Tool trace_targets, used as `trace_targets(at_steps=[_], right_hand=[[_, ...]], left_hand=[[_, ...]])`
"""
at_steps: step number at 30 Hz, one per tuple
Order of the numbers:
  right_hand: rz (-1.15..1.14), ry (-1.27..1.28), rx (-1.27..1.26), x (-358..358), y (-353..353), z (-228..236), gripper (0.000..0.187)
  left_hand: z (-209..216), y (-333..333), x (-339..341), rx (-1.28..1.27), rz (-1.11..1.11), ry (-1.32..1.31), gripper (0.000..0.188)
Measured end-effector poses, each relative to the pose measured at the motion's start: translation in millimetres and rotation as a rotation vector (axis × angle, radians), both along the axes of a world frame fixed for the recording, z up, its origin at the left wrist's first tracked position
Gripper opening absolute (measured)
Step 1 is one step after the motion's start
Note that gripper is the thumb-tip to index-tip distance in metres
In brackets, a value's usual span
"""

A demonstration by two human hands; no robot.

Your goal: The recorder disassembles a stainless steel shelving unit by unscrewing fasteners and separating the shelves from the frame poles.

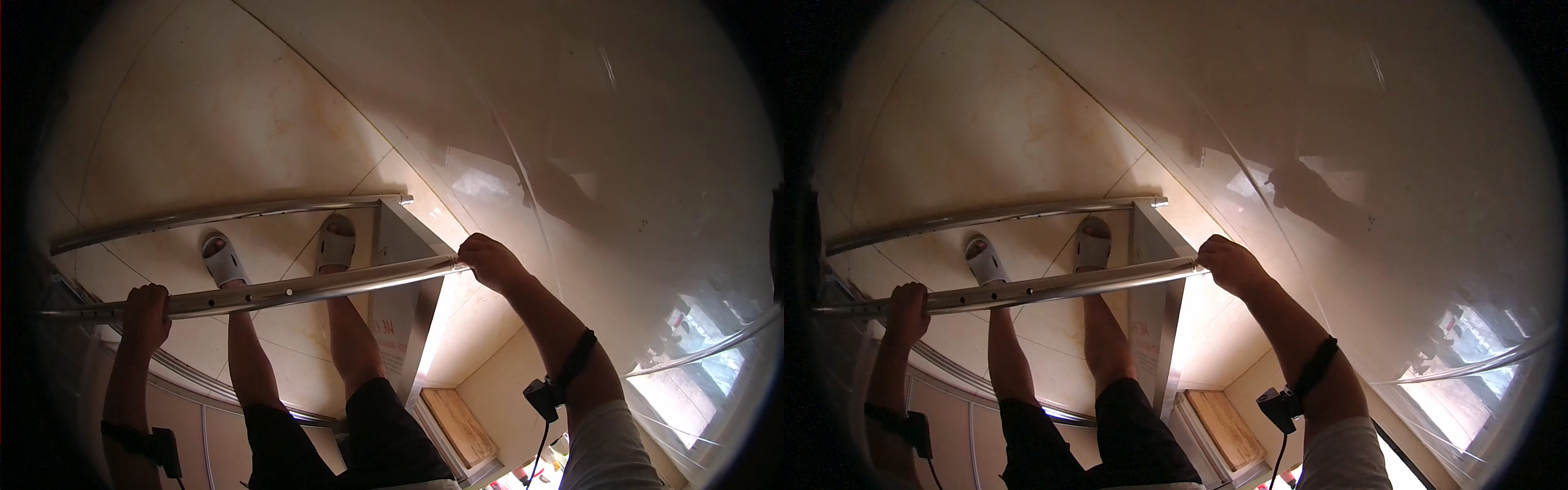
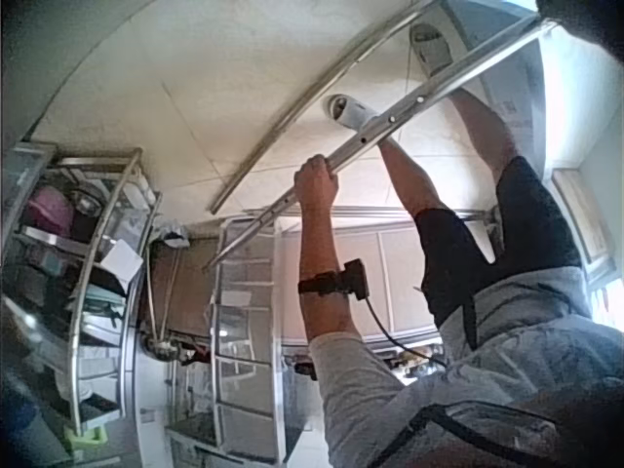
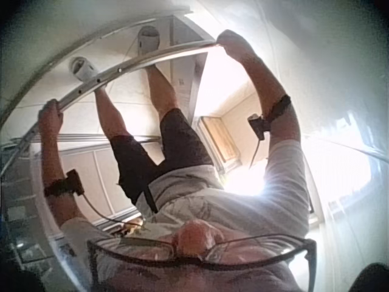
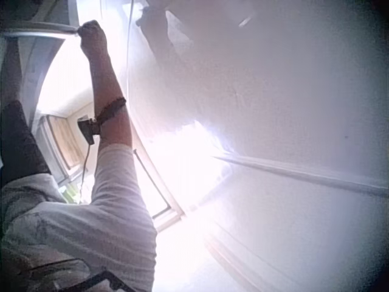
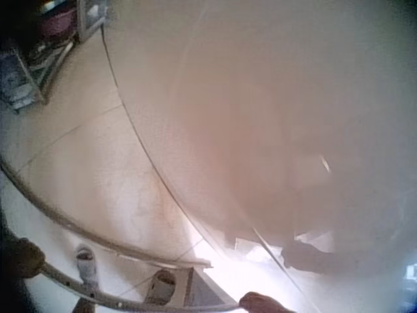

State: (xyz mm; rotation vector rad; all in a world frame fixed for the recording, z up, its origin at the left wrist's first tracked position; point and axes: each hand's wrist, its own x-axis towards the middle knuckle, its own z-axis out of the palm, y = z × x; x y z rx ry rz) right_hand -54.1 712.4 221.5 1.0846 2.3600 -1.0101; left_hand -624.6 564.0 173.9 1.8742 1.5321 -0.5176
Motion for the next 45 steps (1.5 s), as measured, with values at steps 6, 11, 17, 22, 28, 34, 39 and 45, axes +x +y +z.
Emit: trace_targets(at_steps=[6,11,17,22,28,34,39,45], right_hand=[[-0.037,-0.330,-0.113,-15,1,-1,0.012],[-1.855,-0.038,-0.621,-13,-22,-13,0.003],[-1.539,-0.169,-0.164,-41,-30,5,0.009],[-1.251,-0.132,-0.097,-5,-70,38,0.011],[-1.493,-0.257,-0.330,29,-256,72,0.011],[-1.541,-0.390,-0.397,-50,-464,122,0.023],[-1.515,-0.211,-0.610,-125,-576,141,0.018],[-1.753,-0.140,-0.713,-159,-619,137,0.019]], left_hand=[[-1,1,2,-0.004,0.007,0.004,0.034],[-3,5,8,0.023,0.013,-0.036,0.031],[4,6,6,-0.013,0.006,-0.029,0.026],[6,7,0,-0.047,0.019,-0.056,0.023],[10,18,8,-0.104,0.044,-0.097,0.031],[13,13,9,-0.100,0.047,-0.148,0.030],[21,-1,9,0.000,-0.084,-0.116,0.047],[51,-28,3,0.128,-0.222,-0.082,0.070]])
